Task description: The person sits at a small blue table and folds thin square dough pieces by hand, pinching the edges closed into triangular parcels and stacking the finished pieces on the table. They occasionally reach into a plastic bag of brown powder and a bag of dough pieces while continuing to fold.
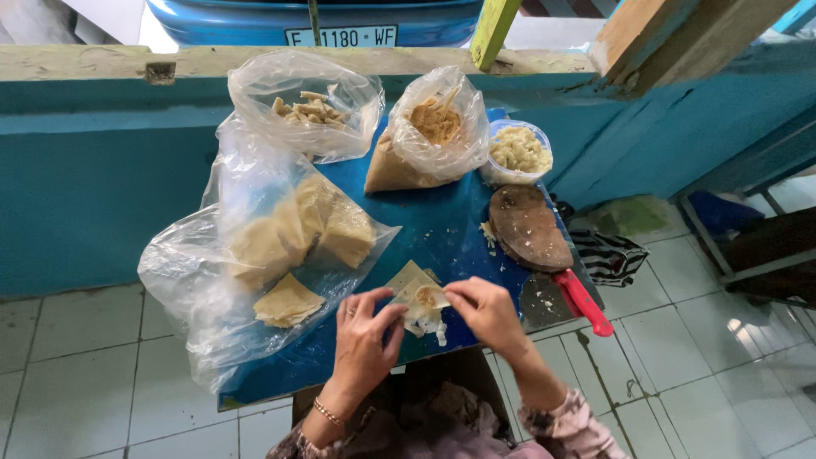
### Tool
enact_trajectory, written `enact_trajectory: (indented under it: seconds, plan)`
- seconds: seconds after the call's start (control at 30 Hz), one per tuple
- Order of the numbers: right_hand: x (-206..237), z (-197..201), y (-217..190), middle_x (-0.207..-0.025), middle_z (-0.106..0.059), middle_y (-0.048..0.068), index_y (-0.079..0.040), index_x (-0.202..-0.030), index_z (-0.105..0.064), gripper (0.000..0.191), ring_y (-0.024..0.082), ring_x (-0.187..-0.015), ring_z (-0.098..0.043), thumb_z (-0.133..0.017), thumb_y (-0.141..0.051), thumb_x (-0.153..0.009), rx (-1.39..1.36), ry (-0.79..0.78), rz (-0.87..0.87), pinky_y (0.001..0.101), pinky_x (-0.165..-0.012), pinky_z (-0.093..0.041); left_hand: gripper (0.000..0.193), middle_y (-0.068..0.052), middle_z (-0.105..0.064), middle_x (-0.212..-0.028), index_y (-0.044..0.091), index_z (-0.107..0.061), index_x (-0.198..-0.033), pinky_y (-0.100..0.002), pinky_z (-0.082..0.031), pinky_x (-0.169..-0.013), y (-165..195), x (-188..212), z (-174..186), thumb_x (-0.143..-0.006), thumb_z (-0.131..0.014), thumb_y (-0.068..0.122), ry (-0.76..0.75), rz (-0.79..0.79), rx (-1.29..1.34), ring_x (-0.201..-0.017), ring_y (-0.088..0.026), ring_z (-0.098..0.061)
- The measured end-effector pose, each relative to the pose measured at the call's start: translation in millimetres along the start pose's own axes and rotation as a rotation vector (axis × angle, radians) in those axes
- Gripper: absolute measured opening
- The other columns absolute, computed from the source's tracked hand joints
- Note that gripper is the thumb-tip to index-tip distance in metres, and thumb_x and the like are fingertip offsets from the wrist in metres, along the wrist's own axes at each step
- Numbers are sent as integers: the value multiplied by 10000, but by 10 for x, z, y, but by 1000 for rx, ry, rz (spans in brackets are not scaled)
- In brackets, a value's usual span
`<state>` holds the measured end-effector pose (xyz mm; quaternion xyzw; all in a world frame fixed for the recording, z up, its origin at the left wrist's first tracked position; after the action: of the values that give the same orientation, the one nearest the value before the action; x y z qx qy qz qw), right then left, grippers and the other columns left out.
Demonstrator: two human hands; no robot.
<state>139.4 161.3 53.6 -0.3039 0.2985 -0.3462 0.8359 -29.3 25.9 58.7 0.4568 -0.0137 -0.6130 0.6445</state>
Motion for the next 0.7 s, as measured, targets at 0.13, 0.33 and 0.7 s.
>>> enact_trajectory:
  seconds: [0.13, 0.33, 0.7]
  plan:
    - [255, -74, -219, -813, -676, 79, -102, -1001, -776, 121, 264, -694, -675, -734, -155, -900, 172, 101, 91, 352, -604, -523, 275, -140, -599, -1282, 140, -735, -1045, -544, -360, -1066, 89, -61, -52, -771, -735, 117, -49, -132, -75, -1196, -348, -547]
    - [333, -90, -365, -787, -610, 34, -152, -1080, -758, 216, 242, -720, -641, -726, -126, -868, 396, 122, 288, 372, -614, -512, 348, -157, -514, -1383, 145, -707, -1118, -560, -321, -1094, 186, -13, -234, -771, -717, 115, -147, -198, -165, -1280, -362, -476]
    - [369, -82, -372, -771, -601, 30, -143, -1130, -760, 295, 237, -691, -621, -718, -86, -844, 455, 116, 358, 370, -588, -483, 342, -149, -526, -1371, 143, -723, -1093, -552, -327, -1086, 191, 12, -236, -754, -712, 105, -158, -186, -146, -1264, -352, -499]
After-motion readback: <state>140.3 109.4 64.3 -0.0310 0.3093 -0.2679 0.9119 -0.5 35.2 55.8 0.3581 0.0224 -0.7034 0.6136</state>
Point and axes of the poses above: each hand's wrist, its own x-axis away from the middle knuckle, its own z-axis out of the back of the hand, y = z × x, the point moved 7 cm from there along -x, towards the middle knuckle
